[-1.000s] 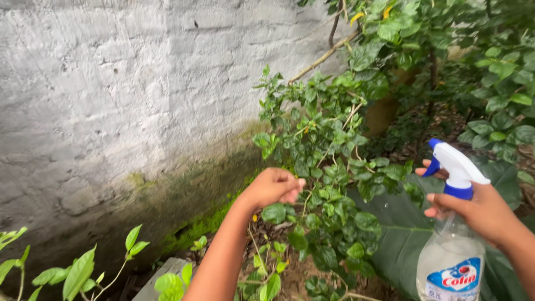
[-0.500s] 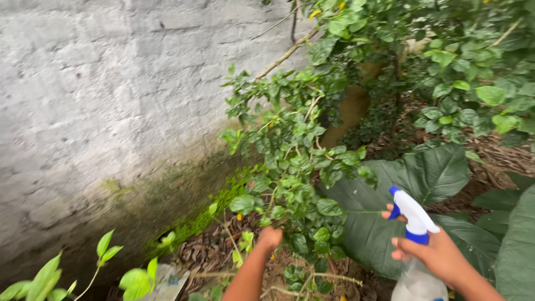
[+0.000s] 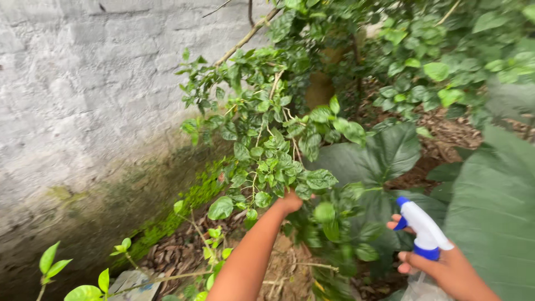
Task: The person sprays a plant with a liquid from a spray bottle and uses their hand to touch and move various leaves.
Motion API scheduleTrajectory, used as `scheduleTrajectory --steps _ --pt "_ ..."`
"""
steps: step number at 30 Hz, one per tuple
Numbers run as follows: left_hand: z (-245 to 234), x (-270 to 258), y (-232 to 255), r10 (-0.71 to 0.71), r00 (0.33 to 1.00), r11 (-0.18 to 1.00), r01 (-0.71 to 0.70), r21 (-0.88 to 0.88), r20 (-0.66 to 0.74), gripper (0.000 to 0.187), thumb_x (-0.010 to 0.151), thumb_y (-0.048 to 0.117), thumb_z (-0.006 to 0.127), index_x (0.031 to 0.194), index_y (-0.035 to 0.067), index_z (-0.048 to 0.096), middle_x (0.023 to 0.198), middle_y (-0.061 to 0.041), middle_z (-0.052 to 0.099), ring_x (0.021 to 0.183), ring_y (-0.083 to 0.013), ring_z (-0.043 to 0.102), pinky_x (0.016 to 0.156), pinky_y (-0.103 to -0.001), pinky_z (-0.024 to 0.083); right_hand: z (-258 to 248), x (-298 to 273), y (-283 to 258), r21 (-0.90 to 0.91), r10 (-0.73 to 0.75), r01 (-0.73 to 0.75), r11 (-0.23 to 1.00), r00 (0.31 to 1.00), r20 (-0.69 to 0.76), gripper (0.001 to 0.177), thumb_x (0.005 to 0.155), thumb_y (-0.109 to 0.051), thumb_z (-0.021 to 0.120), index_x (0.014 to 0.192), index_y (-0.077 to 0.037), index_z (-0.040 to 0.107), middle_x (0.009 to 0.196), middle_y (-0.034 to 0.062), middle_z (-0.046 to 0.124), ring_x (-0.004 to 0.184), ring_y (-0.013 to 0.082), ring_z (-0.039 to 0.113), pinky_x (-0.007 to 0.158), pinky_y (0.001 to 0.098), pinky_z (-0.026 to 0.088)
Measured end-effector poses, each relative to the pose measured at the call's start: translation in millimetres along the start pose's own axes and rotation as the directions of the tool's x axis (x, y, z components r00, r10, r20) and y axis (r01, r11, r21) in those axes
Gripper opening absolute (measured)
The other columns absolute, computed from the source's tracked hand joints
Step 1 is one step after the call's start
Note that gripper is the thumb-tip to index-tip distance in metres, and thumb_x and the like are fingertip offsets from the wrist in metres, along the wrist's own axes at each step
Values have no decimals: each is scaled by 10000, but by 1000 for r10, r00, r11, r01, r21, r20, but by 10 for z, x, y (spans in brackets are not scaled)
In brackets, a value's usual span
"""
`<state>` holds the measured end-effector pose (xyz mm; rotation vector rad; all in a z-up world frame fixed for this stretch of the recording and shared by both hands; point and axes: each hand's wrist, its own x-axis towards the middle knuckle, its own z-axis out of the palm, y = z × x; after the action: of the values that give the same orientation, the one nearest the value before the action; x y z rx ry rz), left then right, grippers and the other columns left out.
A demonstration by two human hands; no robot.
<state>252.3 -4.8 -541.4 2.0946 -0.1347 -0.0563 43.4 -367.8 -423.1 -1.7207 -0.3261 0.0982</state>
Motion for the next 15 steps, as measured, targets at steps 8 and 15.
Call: scheduleTrajectory --steps 8,15 --pt "-102 -192 1128 233 972 837 -188 -514 23 498 947 -64 497 1433 -17 398 1054 -227 732 889 -313 778 731 -416 665 194 -84 446 111 142 -138 984 989 -30 844 773 61 741 1537 -152 450 1318 41 652 831 171 724 687 386 667" --pt "-322 -346 1222 303 950 722 -280 -633 -76 333 882 26 529 1205 -24 594 1073 -87 733 825 -278 803 631 -401 675 268 -32 1319 164 296 -318 934 944 147 881 853 132 755 1598 -178 399 1118 301 671 822 304 749 702 398 611"
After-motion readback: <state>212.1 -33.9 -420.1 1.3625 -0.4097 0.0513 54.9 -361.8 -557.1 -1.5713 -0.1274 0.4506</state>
